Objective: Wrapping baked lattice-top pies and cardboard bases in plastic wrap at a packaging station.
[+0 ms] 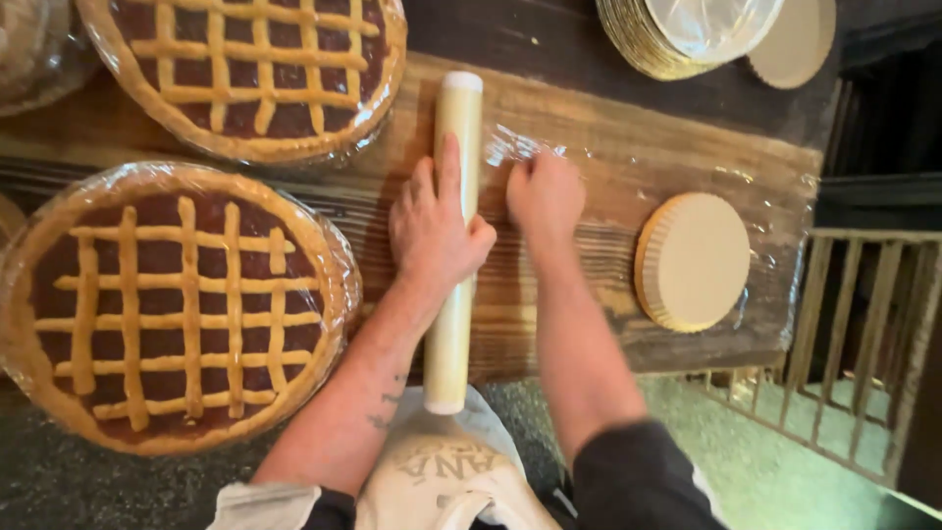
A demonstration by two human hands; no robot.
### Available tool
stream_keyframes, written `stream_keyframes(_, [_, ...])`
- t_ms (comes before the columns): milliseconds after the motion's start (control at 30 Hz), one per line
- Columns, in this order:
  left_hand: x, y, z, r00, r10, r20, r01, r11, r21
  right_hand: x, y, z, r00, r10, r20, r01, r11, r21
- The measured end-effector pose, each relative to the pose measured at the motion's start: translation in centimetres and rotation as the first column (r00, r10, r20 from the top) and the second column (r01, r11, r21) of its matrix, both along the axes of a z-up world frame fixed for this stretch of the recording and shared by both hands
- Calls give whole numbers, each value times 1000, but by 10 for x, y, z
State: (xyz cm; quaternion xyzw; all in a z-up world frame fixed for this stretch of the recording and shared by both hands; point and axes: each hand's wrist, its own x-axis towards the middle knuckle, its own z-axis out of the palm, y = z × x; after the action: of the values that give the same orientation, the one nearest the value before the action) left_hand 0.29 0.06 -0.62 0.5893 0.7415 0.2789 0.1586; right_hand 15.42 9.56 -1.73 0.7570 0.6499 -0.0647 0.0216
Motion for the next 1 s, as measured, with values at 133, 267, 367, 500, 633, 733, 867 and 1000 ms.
stream_keyframes(133, [-5, 1, 10, 998, -17, 66, 17, 1000, -3, 28, -209, 44, 979, 196, -57, -198, 980, -34])
stream_keyframes(267, [-7, 3, 23, 997, -68, 28, 73, 977, -198, 65, -256, 67, 969, 19, -247, -84, 963, -255])
stream_keyframes(367, [-5, 2, 16, 998, -49, 42, 55, 989, -136, 80, -144, 60, 917, 102, -385, -83, 994, 65])
stream_keyframes(500, [-5, 2, 10, 996, -48, 74, 60, 983, -173, 61, 33, 26, 804, 75, -590, 53, 979, 197])
stream_keyframes(633, [-2, 1, 24, 999, -22, 33, 29, 979, -204, 14, 83, 33, 669, -168, -724, 163, 984, -78])
stream_keyframes(733, [-1, 0, 51, 998, -48, -29, 35, 937, -346, 10, 42, 22, 643, -5, -766, 222, 958, 180])
stream_keyframes(867, [5, -7, 65, 1000, -23, 11, 25, 852, -522, 2, 0, -16, -133, 252, -959, 242, 946, 215])
stream_keyframes(1000, [-29, -10, 54, 982, -64, -180, -16, 912, -410, 1, -4, 5, -116, 351, -929, 158, 930, 331])
